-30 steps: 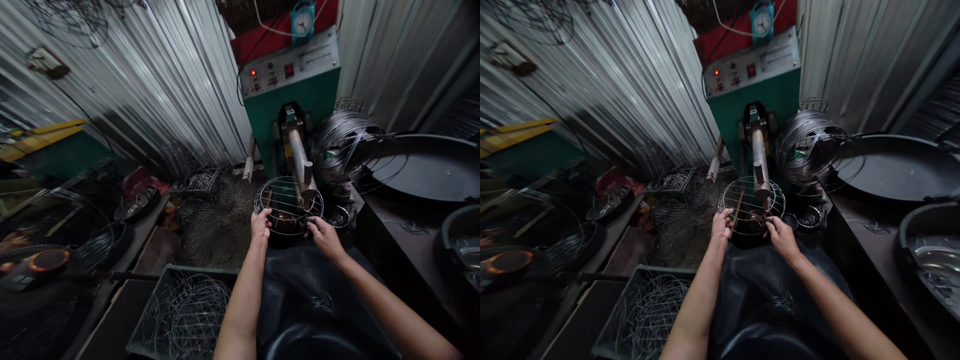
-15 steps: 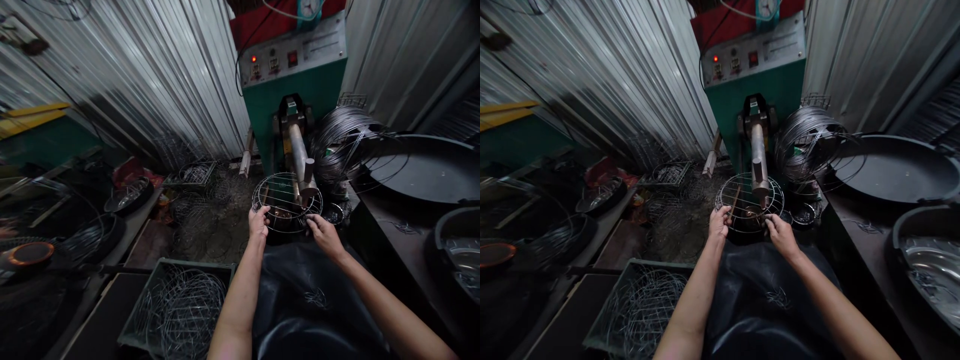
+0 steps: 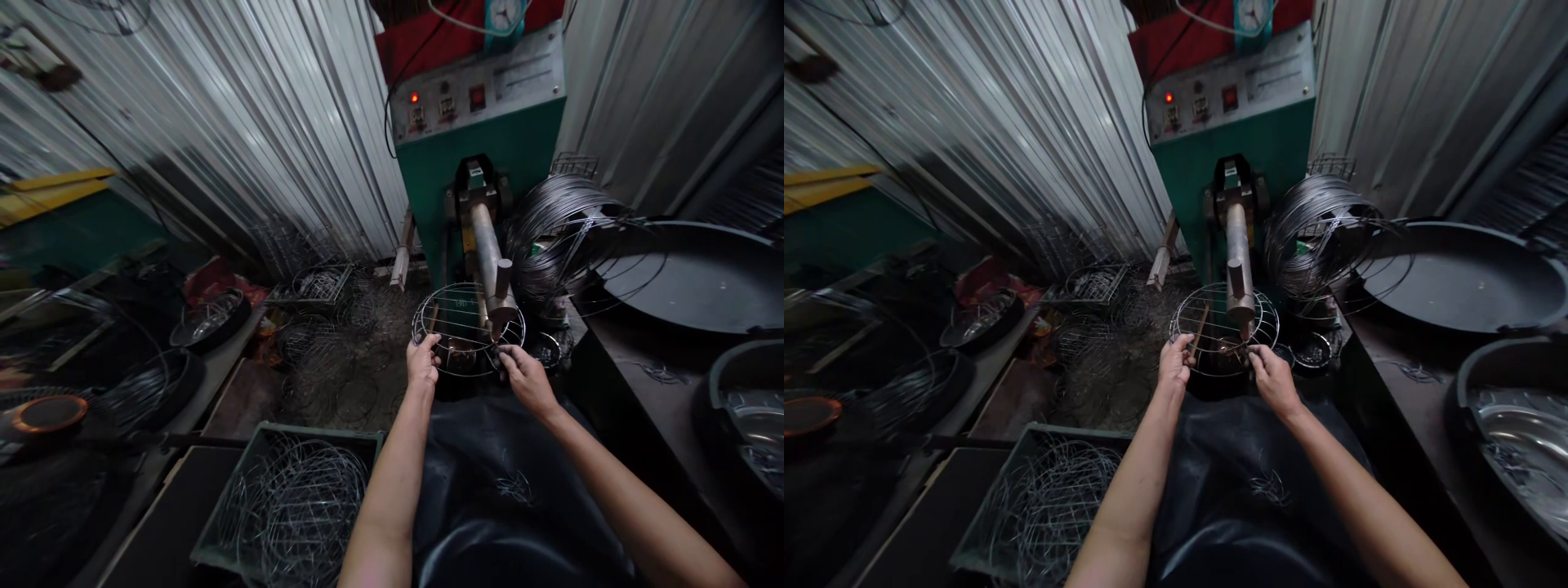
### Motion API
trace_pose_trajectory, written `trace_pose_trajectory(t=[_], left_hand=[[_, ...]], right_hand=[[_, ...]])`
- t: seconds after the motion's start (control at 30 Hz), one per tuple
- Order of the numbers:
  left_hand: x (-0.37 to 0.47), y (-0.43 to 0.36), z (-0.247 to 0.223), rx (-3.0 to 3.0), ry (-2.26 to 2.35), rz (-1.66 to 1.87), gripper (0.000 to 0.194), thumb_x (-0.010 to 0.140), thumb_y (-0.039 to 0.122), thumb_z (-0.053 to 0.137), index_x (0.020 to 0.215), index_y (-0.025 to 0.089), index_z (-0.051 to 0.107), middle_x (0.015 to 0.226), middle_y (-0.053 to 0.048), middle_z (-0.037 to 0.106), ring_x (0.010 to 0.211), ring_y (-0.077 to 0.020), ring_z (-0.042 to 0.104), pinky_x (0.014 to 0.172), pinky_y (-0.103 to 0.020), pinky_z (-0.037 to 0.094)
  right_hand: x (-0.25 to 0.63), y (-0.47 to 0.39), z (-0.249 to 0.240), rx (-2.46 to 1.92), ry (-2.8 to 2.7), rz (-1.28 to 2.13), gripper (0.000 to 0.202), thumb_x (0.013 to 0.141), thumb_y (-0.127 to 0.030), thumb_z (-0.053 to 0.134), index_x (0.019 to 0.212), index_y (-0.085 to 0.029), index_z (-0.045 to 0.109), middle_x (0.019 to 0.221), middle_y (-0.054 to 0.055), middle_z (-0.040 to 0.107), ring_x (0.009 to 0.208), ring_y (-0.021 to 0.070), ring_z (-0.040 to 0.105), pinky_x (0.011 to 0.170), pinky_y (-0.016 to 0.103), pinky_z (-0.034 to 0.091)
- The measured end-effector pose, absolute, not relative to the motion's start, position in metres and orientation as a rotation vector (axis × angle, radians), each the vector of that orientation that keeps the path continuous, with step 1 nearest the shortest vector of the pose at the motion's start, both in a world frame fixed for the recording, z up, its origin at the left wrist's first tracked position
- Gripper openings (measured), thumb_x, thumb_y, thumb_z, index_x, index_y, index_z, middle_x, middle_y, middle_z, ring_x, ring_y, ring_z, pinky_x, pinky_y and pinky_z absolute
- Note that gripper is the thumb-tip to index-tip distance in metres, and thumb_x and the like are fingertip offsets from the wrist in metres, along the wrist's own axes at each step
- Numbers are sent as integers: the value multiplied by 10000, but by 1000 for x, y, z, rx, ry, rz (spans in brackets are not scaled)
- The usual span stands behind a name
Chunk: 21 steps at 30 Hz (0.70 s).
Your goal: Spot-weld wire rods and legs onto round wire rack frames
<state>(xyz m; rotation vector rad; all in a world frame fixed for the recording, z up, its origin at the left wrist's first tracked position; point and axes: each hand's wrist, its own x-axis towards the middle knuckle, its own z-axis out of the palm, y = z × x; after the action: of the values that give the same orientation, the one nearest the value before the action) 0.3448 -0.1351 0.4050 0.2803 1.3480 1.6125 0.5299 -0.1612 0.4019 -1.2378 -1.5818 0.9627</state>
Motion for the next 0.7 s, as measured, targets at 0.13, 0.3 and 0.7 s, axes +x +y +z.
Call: trace_pose_trajectory(t=[0.13, 0.3, 0.7], left_hand=[[345, -131, 406, 229, 1366, 1595, 345, 460, 186, 696, 658, 180, 414, 477, 105, 368, 342, -1, 253, 333, -147, 162], [349, -130, 405, 212, 1401, 1577, 310, 474, 171, 695, 648, 169, 438, 513, 84, 424, 348, -8, 285, 344, -166, 154], [292, -114, 422, 424, 1454, 1109, 321, 535, 343, 752, 724, 160, 569, 596, 13, 515, 516, -88, 506, 511, -220, 404]], right_hand=[[531, -158, 400, -1250, -1575, 973, 301, 832, -431, 421, 880, -172, 566, 644, 13, 576, 502, 127, 505, 508, 248, 421], [527, -155, 402, -1240, -1565, 1006, 308, 843, -433, 406, 843, -169, 563, 619, 4, 562, 466, 107, 474, 485, 234, 403], [557, -264, 288, -1471, -2304, 1029, 163, 618, -192, 644, 513, -209, 521, 591, 52, 602, 550, 196, 588, 560, 297, 478]])
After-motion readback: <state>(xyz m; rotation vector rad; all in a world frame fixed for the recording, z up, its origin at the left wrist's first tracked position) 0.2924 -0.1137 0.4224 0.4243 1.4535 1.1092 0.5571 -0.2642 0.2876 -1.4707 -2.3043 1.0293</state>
